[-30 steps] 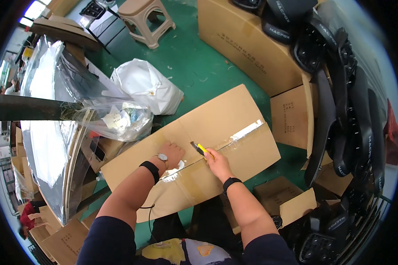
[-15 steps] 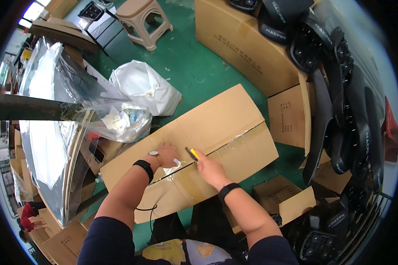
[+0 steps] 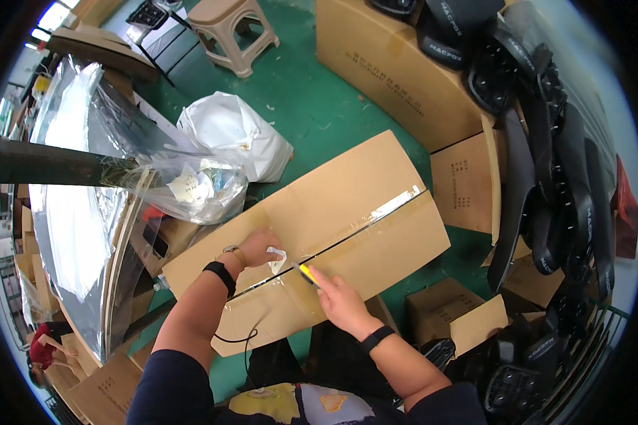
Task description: The person uses a utility knife to open a cardboard box and removes a black bicycle seat. They then place the seat into a clear plastic bag and seal it. This process is repeated for multiple seats, with the person handling each item individually and placing the packaged units on a nearby table.
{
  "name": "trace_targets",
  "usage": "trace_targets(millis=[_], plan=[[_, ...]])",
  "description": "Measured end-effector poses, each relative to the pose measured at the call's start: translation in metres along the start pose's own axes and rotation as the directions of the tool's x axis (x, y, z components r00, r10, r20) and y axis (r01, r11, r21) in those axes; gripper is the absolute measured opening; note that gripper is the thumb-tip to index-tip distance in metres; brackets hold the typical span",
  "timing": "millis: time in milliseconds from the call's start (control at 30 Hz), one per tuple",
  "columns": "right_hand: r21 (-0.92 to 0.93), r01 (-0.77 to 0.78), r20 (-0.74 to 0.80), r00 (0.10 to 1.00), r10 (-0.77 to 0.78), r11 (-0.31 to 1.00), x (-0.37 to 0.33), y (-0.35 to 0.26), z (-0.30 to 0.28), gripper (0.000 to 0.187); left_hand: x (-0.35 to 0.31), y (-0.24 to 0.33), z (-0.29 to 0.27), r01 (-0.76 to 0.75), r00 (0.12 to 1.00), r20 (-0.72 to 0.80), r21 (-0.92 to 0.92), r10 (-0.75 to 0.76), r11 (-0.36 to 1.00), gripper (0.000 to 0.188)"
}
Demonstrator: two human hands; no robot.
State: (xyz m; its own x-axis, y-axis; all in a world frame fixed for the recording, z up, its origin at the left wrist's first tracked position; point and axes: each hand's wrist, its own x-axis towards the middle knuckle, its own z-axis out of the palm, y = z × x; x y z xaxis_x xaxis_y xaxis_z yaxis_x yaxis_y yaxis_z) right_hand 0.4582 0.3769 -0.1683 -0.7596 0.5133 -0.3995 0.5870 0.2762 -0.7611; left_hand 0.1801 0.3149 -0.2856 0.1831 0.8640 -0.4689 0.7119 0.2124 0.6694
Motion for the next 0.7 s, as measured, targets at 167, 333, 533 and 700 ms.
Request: trace_targets(millis=[167,333,533,700], plan=[[-0.206,0.124,0.125,0.987,-0.099,0.971,-0.008,-0.009,0.039,0.047,-0.010,0.002,-0.015,-0.038,0.998,-0.062,-0.141,0.029,0.989,0.025],[-0.268,0.224,0.002,0.973,-0.232,0.937,0.002,-0.018,0.067,0.044,-0.018,0.016,-0.041,0.063,0.997,-0.016,-0.299,-0.071,0.952,0.028],[-0.258,0.242,0.031,0.970,-0.242,0.935,-0.010,-0.035,0.060,0.048,-0.016,-0.013,-0.015,-0.073,0.991,-0.128,-0.256,0.041,0.964,0.029],[-0.311,0.202,0.029,0.979,-0.203,0.929,0.009,-0.034,0.077,0.049,-0.014,-0.008,-0.017,-0.066,0.996,-0.081,-0.280,0.045,0.958,0.029]])
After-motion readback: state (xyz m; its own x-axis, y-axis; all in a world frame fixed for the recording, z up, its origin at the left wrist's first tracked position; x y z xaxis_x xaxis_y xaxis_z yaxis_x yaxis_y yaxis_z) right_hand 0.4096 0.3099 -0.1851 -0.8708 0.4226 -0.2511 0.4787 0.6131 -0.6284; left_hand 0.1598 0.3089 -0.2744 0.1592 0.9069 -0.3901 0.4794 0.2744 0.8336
